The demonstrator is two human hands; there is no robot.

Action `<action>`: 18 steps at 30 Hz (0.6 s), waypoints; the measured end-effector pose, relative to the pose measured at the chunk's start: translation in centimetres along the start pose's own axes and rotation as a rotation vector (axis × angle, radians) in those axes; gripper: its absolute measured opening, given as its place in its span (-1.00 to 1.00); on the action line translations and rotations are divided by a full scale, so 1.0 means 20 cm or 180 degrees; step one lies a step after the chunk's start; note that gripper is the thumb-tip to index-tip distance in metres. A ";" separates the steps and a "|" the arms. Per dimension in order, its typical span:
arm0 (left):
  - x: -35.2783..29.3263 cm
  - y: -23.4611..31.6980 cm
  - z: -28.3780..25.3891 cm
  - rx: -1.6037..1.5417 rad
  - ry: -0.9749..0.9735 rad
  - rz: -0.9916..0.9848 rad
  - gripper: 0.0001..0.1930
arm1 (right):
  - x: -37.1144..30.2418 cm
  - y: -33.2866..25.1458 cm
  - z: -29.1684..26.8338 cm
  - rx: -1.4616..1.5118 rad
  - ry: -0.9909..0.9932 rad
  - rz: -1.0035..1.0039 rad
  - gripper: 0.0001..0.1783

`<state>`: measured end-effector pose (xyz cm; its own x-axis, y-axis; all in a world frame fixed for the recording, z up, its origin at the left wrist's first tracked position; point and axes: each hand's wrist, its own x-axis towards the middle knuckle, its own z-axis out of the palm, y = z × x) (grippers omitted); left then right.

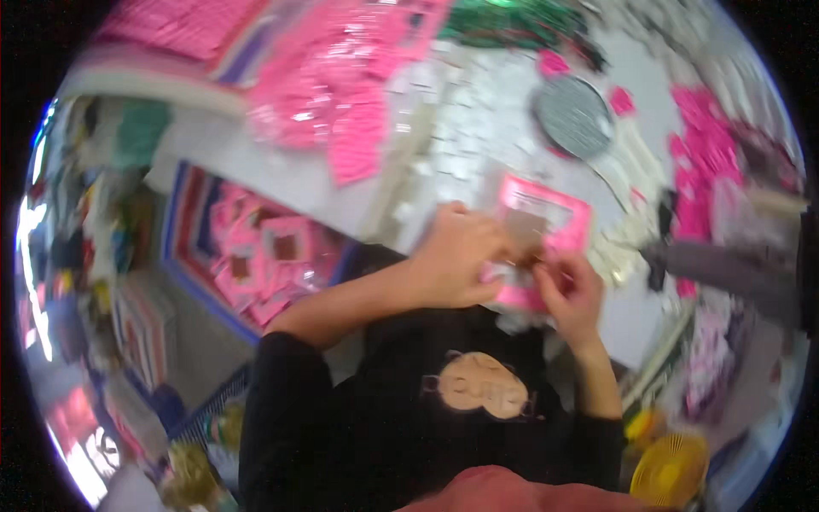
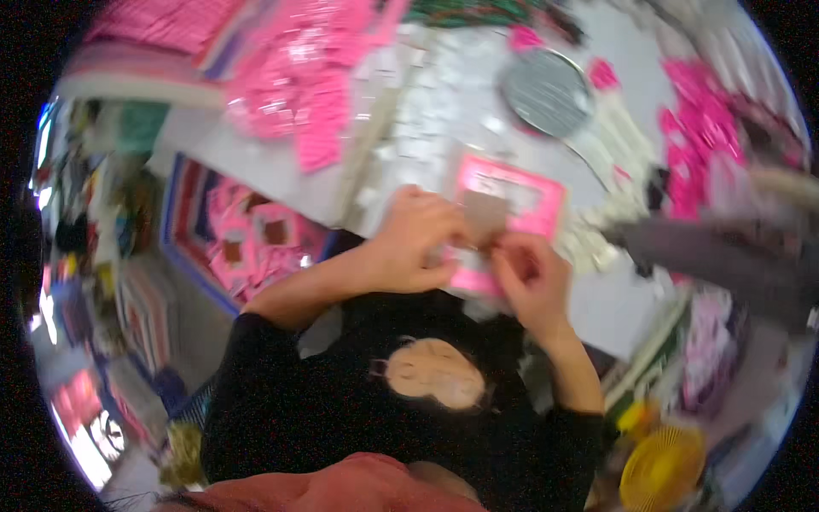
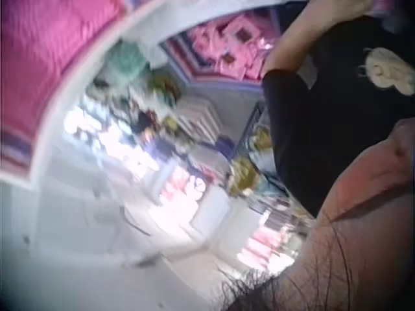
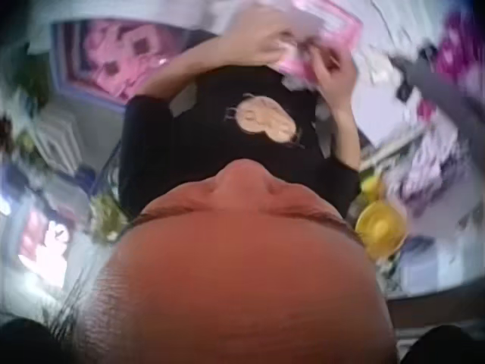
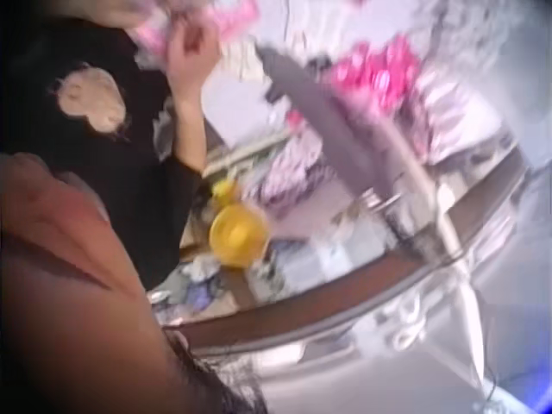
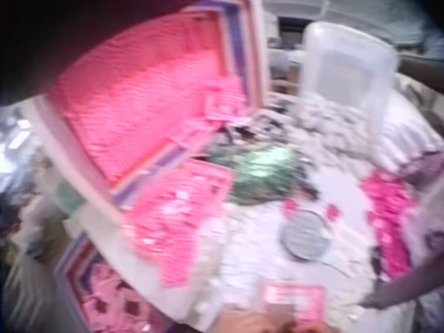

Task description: Assemble a pink toy vending machine by attaching internal components and decorative elements using a hot glue gun.

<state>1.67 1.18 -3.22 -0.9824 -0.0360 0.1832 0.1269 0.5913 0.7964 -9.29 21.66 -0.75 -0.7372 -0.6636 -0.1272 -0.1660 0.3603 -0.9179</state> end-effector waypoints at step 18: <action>0.06 0.05 0.07 0.0114 0.0070 0.0080 -0.82 | 0.01 0.05 0.03 0.0829 -0.0248 0.0172 -0.80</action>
<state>0.46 2.90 -3.07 -0.9757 -0.0383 0.2159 0.1461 0.6206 0.7704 -9.23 21.65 -1.96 -0.6862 -0.7000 -0.1977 0.0534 0.2226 -0.9735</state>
